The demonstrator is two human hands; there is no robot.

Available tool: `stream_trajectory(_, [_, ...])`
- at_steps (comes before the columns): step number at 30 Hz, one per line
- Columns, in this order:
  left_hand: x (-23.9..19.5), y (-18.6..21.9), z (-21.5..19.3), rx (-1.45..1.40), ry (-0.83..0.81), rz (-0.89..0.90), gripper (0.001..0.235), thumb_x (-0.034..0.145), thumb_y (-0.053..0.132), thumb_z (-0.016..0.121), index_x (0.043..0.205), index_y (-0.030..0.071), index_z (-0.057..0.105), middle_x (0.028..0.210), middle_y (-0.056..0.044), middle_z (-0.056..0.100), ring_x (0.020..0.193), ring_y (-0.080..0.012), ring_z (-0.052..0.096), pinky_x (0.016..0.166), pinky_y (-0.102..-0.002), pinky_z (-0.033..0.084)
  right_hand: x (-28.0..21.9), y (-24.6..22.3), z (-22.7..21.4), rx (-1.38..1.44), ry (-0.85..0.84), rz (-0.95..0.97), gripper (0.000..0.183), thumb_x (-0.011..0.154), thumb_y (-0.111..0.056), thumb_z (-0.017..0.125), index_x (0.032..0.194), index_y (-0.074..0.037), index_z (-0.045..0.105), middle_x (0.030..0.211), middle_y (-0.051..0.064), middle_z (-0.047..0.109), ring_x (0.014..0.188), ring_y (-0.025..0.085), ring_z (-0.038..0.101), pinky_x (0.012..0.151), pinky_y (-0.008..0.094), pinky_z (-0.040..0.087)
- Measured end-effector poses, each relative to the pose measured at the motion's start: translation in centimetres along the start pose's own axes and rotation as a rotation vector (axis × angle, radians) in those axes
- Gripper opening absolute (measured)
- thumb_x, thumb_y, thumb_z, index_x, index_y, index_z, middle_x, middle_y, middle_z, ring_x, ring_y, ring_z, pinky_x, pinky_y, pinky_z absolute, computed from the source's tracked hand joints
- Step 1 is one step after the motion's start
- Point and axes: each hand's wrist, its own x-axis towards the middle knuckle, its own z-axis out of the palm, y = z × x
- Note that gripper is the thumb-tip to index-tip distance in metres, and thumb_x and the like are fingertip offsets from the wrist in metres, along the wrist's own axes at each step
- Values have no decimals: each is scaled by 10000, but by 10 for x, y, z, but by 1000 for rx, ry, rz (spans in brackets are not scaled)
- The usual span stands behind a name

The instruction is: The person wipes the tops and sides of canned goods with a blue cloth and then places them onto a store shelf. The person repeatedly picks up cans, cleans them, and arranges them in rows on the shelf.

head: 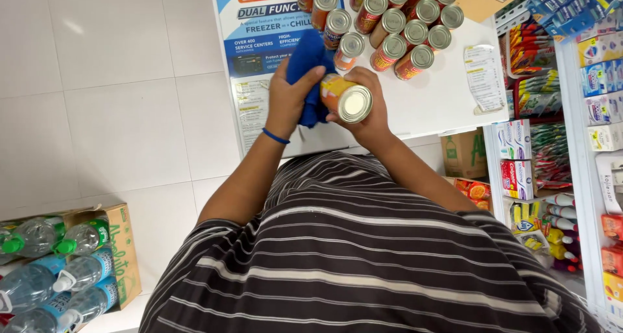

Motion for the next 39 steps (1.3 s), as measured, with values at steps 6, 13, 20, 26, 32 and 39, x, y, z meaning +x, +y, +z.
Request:
stream_trajectory(6, [28,0,-51,352,84,268,683,929,491,836,1412,184,463,1219,-157,575,1154,-332,583,1003,-509,433,-37,34,-17,210,39,387,779,684,-162,1011,1331,-44,593,1289,167,574,1238,309,582,1125,437,396])
stream_trajectory(13, [38,-46,-61,961,-197,390,770,903,438,700,1541,143,387,1610,-268,255,1501,-534,178,1242,-631,98,-76,84,-14,203,40,831,868,700,-134,1013,1426,-41,548,1324,171,568,1230,275,604,947,327,563])
stream_trajectory(20, [18,-142,-67,847,-605,286,1024,581,233,858,1521,146,459,1443,-200,493,1389,-439,439,1217,-524,290,-90,98,-3,100,-45,936,908,634,-209,1050,1411,-85,597,1254,128,627,1121,257,662,852,296,588])
stream_trajectory(26, [27,-166,-51,862,-543,233,831,725,393,896,1439,175,531,1323,-24,643,1316,-218,530,1126,-413,319,-88,80,-4,196,66,906,829,662,-164,1032,1363,-33,609,1260,148,609,1144,268,642,881,330,577])
stream_trajectory(32, [13,-124,6,490,-629,-40,792,655,445,994,1319,252,607,1123,4,693,1000,-188,593,946,-326,443,-94,76,-52,131,190,753,663,688,-209,1030,1218,-68,657,1132,96,621,1072,220,605,938,353,482])
stream_trajectory(39, [3,-139,105,-176,-986,-206,707,828,-24,790,1440,59,445,1328,-152,612,1224,-280,602,1075,-455,452,-109,44,-136,346,528,711,528,749,-134,922,1189,-25,652,1075,99,689,1044,192,657,970,380,528])
